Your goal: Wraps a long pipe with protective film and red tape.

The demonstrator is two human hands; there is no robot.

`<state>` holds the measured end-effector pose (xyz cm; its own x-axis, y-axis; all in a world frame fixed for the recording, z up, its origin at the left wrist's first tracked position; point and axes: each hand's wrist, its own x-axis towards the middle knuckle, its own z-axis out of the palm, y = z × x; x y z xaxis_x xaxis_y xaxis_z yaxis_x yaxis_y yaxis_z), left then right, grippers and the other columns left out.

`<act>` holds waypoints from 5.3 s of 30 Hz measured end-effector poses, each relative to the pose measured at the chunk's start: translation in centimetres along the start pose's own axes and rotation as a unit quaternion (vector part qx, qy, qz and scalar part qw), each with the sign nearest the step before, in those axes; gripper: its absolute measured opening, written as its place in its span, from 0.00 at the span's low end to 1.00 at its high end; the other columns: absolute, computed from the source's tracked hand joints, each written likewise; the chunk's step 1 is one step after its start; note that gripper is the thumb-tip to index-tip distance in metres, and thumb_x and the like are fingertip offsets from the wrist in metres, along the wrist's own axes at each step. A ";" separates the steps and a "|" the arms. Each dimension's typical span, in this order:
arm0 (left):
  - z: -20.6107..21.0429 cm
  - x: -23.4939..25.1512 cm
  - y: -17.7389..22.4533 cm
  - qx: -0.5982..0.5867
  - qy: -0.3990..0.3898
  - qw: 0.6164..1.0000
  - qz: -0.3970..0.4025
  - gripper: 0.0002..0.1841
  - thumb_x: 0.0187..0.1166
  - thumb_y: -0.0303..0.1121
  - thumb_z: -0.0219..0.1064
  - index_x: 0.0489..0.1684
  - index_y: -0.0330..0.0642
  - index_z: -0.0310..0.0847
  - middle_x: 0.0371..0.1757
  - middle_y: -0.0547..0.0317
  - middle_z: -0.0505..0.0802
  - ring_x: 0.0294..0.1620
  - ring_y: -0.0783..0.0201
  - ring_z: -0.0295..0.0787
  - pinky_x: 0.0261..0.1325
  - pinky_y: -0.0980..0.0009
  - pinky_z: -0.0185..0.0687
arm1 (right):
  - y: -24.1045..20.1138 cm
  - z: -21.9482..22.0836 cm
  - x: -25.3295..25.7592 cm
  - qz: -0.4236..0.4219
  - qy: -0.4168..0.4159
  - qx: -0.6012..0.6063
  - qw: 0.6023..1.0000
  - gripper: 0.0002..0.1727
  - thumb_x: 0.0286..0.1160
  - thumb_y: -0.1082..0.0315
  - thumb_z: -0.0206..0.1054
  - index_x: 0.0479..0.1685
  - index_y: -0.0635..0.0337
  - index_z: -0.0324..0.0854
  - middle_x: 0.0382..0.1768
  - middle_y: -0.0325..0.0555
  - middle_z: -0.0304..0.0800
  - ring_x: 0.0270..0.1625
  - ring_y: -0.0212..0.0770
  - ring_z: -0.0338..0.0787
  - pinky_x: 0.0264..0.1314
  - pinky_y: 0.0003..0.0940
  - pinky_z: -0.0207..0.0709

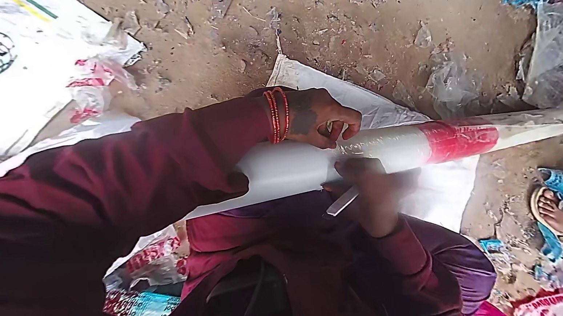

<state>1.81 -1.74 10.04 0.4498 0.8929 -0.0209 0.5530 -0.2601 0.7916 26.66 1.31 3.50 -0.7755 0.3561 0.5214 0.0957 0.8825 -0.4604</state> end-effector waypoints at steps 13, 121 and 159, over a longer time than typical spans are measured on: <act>0.7 -0.1 -2.4 -0.028 0.027 0.997 0.071 0.10 0.70 0.31 0.78 0.45 0.37 0.96 0.49 0.47 0.95 0.51 0.60 0.90 0.56 0.65 0.82 | -0.4 -2.0 -0.4 0.134 0.007 -0.017 0.991 0.33 0.77 0.43 0.68 0.53 0.73 0.80 0.32 0.50 0.89 0.34 0.39 0.89 0.41 0.33 0.85; 3.2 0.0 -1.3 -0.009 0.163 0.986 -0.037 0.09 0.77 0.29 0.66 0.36 0.32 0.91 0.33 0.48 0.94 0.38 0.61 0.91 0.44 0.65 0.82 | 2.6 -6.6 2.4 0.053 0.038 -0.220 0.973 0.14 0.84 0.62 0.61 0.44 0.51 0.95 0.38 0.45 0.96 0.42 0.45 0.90 0.55 0.53 0.64; 11.9 -2.0 6.9 0.269 0.369 0.853 -0.253 0.11 0.78 0.32 0.65 0.34 0.37 0.93 0.41 0.44 0.94 0.48 0.41 0.91 0.48 0.47 0.83 | 3.9 1.5 2.0 0.202 0.184 -0.114 0.955 0.19 0.90 0.60 0.53 0.52 0.62 0.87 0.38 0.50 0.89 0.44 0.50 0.85 0.53 0.50 0.66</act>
<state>13.05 -9.73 8.32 -0.3960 0.8779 0.2693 0.8763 0.2737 0.3964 24.58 5.02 1.63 -0.3789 0.7285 0.5708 0.5070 0.6793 -0.5305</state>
